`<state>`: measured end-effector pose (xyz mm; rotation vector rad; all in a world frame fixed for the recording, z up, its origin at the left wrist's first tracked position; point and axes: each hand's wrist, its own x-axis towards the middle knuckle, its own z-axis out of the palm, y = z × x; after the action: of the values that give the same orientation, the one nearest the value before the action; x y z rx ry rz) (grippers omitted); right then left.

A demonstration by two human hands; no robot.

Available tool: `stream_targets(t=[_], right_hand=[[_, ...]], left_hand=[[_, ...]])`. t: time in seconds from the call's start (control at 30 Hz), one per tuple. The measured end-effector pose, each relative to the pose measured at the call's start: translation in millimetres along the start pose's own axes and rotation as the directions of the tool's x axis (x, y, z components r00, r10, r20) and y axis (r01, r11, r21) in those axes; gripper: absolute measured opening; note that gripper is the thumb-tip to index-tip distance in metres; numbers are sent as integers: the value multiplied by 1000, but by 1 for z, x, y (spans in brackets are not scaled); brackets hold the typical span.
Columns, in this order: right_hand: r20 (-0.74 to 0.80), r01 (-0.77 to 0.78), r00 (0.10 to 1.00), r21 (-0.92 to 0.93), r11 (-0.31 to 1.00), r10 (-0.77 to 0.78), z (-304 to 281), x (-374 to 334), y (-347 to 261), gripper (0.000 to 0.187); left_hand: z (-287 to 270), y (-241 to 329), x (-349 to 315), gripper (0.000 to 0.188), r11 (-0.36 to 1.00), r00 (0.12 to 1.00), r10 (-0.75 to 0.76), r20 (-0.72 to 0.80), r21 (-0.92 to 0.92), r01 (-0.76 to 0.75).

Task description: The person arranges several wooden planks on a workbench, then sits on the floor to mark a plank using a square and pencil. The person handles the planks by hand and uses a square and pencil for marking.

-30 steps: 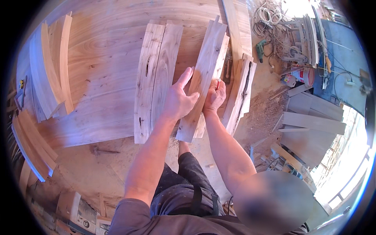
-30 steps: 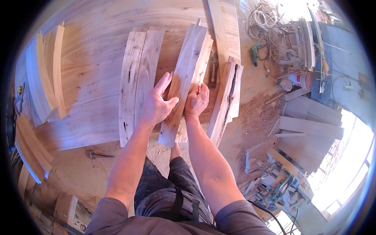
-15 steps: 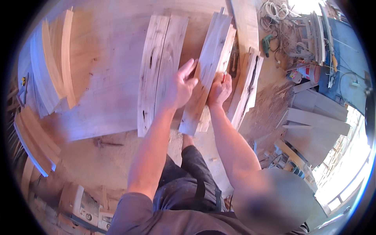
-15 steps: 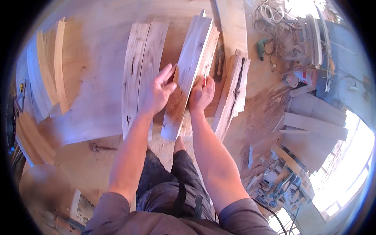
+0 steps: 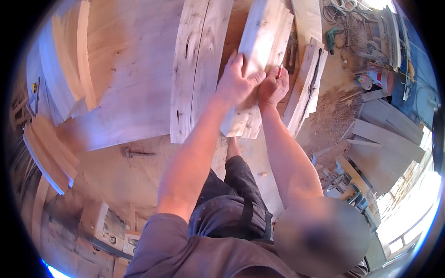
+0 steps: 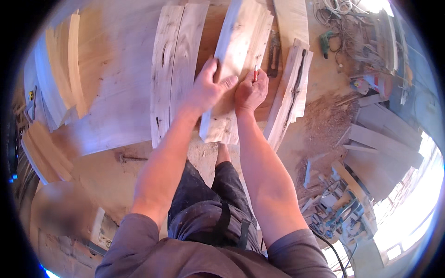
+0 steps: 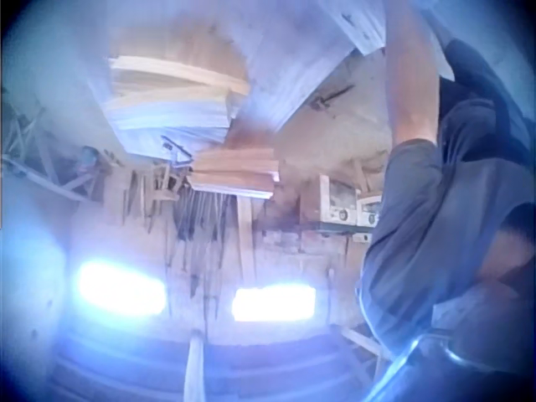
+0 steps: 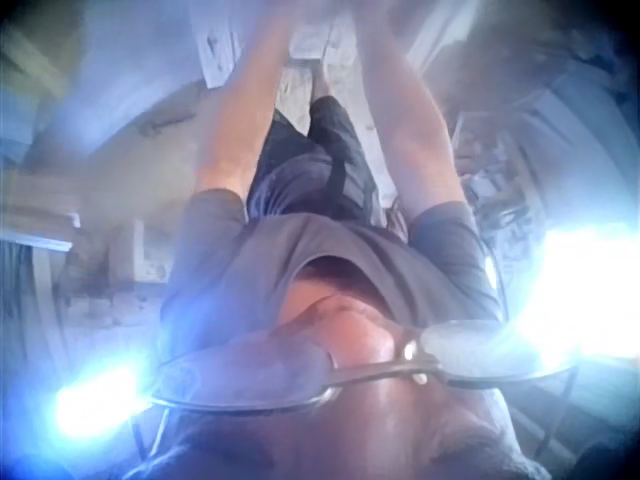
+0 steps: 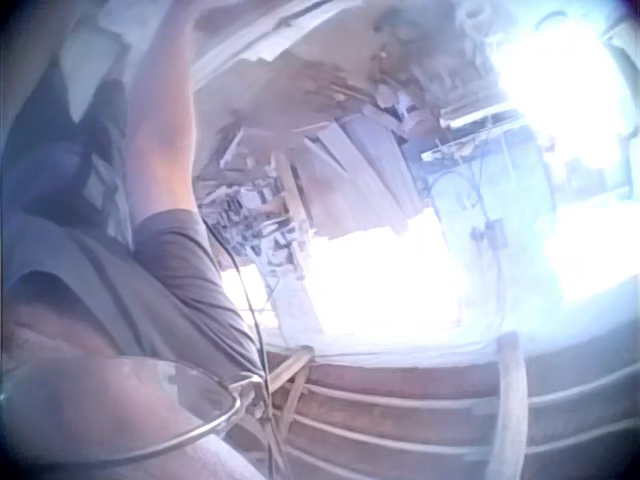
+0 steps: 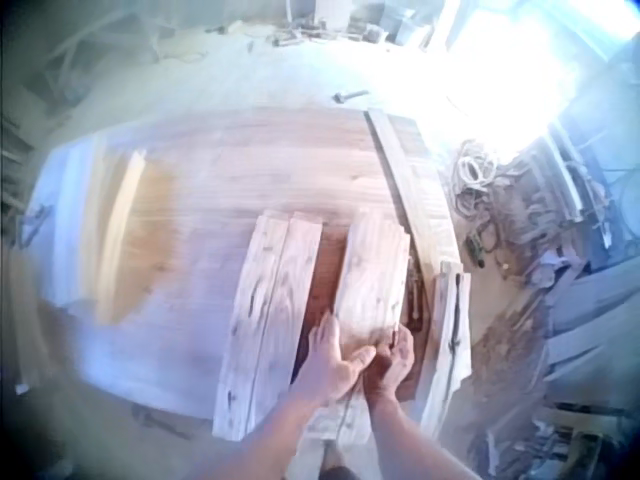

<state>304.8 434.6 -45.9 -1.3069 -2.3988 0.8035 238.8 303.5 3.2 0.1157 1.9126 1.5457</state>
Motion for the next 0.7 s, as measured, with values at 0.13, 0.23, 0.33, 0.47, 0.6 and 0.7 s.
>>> stream_targets(t=[0.13, 0.23, 0.33, 0.47, 0.6, 0.7], right_hand=[[27, -32, 999, -9, 999, 32, 1, 0, 0, 24], [-4, -20, 1000, -4, 1000, 20, 1, -4, -3, 23], [-7, -9, 1000, 1, 1000, 9, 4, -3, -8, 23], [-38, -14, 999, 27, 1000, 15, 0, -3, -7, 23], [-105, 57, 993, 38, 998, -53, 10, -1, 9, 19], [-40, -58, 997, 45, 997, 60, -1, -3, -12, 17]], left_hand=[[30, 1, -7, 87, 945, 983, 38, -178, 327, 22], [23, 12, -7, 77, 969, 974, -123, -191, 187, 159], [27, -5, -9, 74, 958, 963, -3, -269, 274, 79], [52, -29, -24, 75, 906, 899, 252, -358, 413, -90], [72, -44, -19, 63, 803, 814, 419, -403, 583, -125], [70, -43, -20, 56, 800, 804, 428, -413, 586, -125]])
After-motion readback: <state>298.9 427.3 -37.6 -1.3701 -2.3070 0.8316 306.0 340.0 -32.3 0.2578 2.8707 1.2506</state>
